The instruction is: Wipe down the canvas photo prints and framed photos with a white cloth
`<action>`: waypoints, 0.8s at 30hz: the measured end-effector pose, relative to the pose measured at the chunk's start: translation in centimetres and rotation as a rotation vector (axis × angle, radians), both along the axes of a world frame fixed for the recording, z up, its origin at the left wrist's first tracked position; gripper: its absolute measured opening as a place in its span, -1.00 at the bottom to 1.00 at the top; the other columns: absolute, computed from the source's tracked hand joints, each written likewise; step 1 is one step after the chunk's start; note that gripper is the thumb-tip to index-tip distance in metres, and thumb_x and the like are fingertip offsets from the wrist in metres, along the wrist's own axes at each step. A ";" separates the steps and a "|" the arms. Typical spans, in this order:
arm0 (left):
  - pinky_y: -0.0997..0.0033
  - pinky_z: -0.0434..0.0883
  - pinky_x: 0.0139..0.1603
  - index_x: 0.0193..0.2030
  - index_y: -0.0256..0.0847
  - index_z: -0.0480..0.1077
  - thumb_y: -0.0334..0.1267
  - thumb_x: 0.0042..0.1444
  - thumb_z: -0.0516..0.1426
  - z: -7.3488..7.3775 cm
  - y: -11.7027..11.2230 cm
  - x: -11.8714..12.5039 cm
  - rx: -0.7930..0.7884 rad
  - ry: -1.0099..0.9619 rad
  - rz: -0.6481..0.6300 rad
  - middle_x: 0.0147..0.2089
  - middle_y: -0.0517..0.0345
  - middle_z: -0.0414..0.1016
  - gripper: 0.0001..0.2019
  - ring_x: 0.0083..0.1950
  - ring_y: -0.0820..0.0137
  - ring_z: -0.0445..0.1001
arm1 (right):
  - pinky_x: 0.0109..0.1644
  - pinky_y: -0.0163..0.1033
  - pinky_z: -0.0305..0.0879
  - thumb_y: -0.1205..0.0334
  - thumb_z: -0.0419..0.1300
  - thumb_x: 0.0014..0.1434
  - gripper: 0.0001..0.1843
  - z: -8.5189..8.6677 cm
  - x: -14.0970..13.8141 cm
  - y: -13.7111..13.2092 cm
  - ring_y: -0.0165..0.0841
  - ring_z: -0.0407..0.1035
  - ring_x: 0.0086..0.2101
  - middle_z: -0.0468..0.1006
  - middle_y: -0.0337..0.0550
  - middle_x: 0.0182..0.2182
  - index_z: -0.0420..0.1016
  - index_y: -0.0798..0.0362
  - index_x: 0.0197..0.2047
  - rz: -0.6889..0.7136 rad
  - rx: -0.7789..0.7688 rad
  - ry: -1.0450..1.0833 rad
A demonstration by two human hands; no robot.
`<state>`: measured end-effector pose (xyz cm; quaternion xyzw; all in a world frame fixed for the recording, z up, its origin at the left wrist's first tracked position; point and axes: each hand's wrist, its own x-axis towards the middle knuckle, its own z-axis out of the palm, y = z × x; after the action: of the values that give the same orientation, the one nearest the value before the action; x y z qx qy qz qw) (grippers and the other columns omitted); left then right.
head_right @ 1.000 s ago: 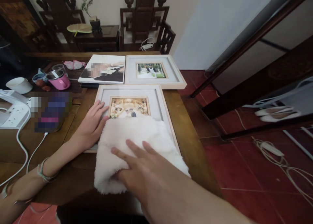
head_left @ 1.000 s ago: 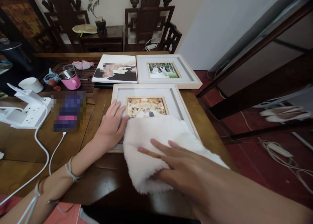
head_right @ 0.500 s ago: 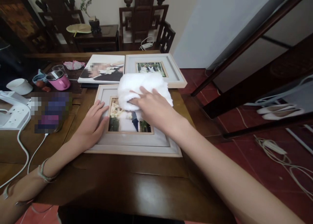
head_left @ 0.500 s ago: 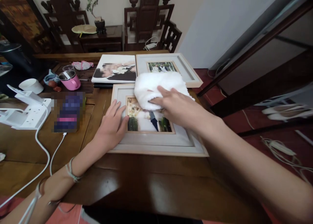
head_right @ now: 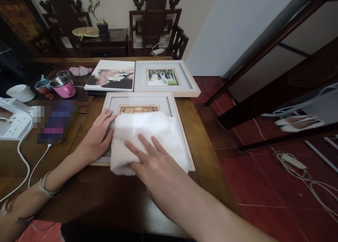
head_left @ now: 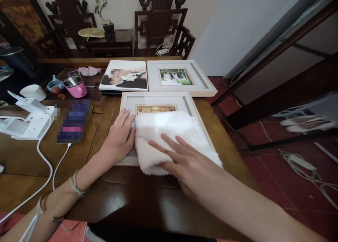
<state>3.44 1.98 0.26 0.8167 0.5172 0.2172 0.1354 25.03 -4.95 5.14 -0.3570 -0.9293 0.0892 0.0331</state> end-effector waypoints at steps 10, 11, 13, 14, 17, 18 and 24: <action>-0.18 0.10 0.32 0.24 -0.31 0.17 -0.30 0.30 -0.14 -0.1 0.0 -0.2 -0.019 -0.001 0.002 0.38 -0.20 0.09 -0.60 0.46 0.12 -0.11 | 0.27 0.23 0.09 0.58 0.02 -0.11 -0.46 1.2 0.5 -2.2 -0.04 0.01 0.27 0.18 -0.16 0.29 0.56 -0.01 -0.12 0.020 -0.116 0.135; -0.17 0.11 0.33 0.24 -0.32 0.17 -0.28 0.31 -0.14 0.0 0.0 -0.2 -0.023 0.000 0.001 0.38 -0.21 0.09 -0.60 0.46 0.12 -0.10 | 0.28 0.21 0.10 0.57 0.03 -0.10 -0.48 1.4 0.6 -2.6 -0.06 0.01 0.27 0.18 -0.20 0.29 0.57 -0.03 -0.14 0.022 -0.130 0.144; -0.16 0.12 0.33 0.24 -0.32 0.18 -0.27 0.31 -0.14 0.0 0.1 -0.2 -0.022 0.000 -0.003 0.38 -0.21 0.09 -0.60 0.45 0.12 -0.09 | 0.28 0.18 0.10 0.57 0.02 -0.09 -0.51 1.2 0.5 -3.3 -0.09 0.00 0.28 0.18 -0.25 0.29 0.57 -0.05 -0.19 0.022 -0.137 0.145; -0.16 0.12 0.32 0.24 -0.33 0.18 -0.27 0.31 -0.15 0.0 0.1 -0.2 -0.019 0.002 -0.006 0.38 -0.22 0.10 -0.60 0.45 0.12 -0.09 | 0.29 0.19 0.08 0.57 0.01 -0.09 -0.51 0.9 0.4 -3.4 -0.09 0.00 0.28 0.18 -0.25 0.29 0.58 -0.05 -0.21 0.017 -0.120 0.147; -0.16 0.13 0.32 0.23 -0.34 0.19 -0.29 0.31 -0.15 -0.1 0.1 -0.2 -0.010 0.007 -0.005 0.37 -0.23 0.11 -0.60 0.45 0.12 -0.08 | 0.28 0.26 0.04 0.60 0.00 -0.13 -0.49 -0.5 0.0 -2.7 -0.04 -0.01 0.28 0.19 -0.20 0.28 0.58 0.00 -0.21 -0.034 -0.009 0.150; -0.17 0.12 0.32 0.23 -0.34 0.19 -0.28 0.31 -0.15 -0.2 0.1 -0.2 -0.007 0.007 -0.004 0.37 -0.22 0.11 -0.60 0.45 0.12 -0.07 | 0.28 0.28 0.04 0.61 0.00 -0.14 -0.47 -0.9 0.0 -2.1 -0.02 -0.01 0.28 0.20 -0.17 0.29 0.58 0.02 -0.18 -0.057 0.032 0.144; -0.14 0.12 0.33 0.22 -0.31 0.20 -0.27 0.30 -0.14 -0.2 -0.1 -0.1 0.010 -0.010 -0.004 0.36 -0.20 0.14 -0.60 0.45 0.12 -0.07 | 0.28 0.22 0.08 0.62 0.00 -0.04 -0.38 -1.0 1.4 5.0 -0.04 0.06 0.26 0.24 -0.02 0.27 0.46 0.06 0.07 -0.194 0.115 0.018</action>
<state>3.36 1.93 0.07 0.8172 0.5138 0.2238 0.1344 26.40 0.03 4.13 -0.4420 -0.8936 0.0353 0.0702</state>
